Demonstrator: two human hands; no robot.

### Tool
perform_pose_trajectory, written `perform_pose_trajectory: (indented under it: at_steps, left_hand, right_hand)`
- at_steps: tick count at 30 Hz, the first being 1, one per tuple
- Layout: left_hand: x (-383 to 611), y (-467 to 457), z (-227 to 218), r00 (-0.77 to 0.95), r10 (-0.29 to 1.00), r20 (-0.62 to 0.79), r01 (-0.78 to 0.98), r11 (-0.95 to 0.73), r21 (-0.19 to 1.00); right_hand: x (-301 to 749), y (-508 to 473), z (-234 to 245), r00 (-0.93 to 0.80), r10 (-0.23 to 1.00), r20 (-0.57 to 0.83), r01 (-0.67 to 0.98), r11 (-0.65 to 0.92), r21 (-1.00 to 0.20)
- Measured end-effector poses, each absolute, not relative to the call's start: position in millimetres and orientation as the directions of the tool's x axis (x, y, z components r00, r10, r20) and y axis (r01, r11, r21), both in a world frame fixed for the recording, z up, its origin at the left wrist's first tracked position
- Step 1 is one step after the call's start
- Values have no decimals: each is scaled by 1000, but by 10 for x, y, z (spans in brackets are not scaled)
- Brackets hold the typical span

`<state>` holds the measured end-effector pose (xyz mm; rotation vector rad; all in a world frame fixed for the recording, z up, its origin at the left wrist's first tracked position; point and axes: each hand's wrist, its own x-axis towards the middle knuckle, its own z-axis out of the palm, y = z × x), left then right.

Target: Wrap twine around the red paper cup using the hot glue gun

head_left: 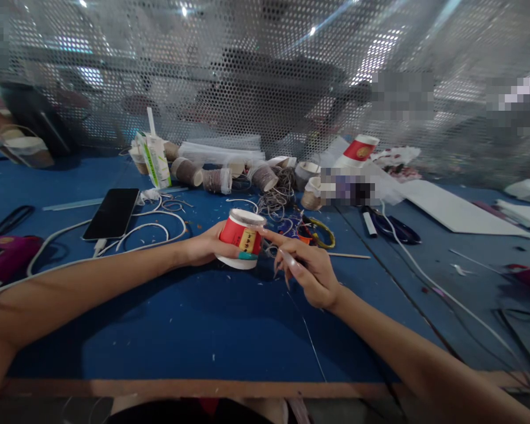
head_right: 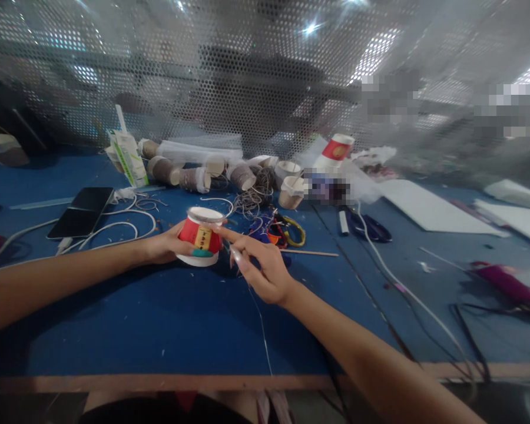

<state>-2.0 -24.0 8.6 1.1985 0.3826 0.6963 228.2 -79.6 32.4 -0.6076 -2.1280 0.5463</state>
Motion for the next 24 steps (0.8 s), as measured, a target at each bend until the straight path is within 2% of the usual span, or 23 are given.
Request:
perform_pose_trajectory:
  at_steps: [3,7,14,20,24]
  left_hand:
    - [10,-256,92,705,702,104,-316,179,932]
    - [33,-268,90,659,744,106,-325,155,933]
    - [-7,-245,98,710,703,52,-312,248,917]
    - [-23,-234,116,721,690,63,-320,251,914]
    - [-33,-215,88,701,709,74,-334,235,913]
  right_hand:
    - [2308,-734,264,-592,511,623,184,839,-513]
    - [2325,-711,227,-579,523,625,218,838,-499]
    - [2299,-818,331,-485,608,629,254,786,-564]
    - [2301,-858,296,-410,661,628,239,743,-625]
    - [2314,-828,277,-262,751,606,163,654,-739]
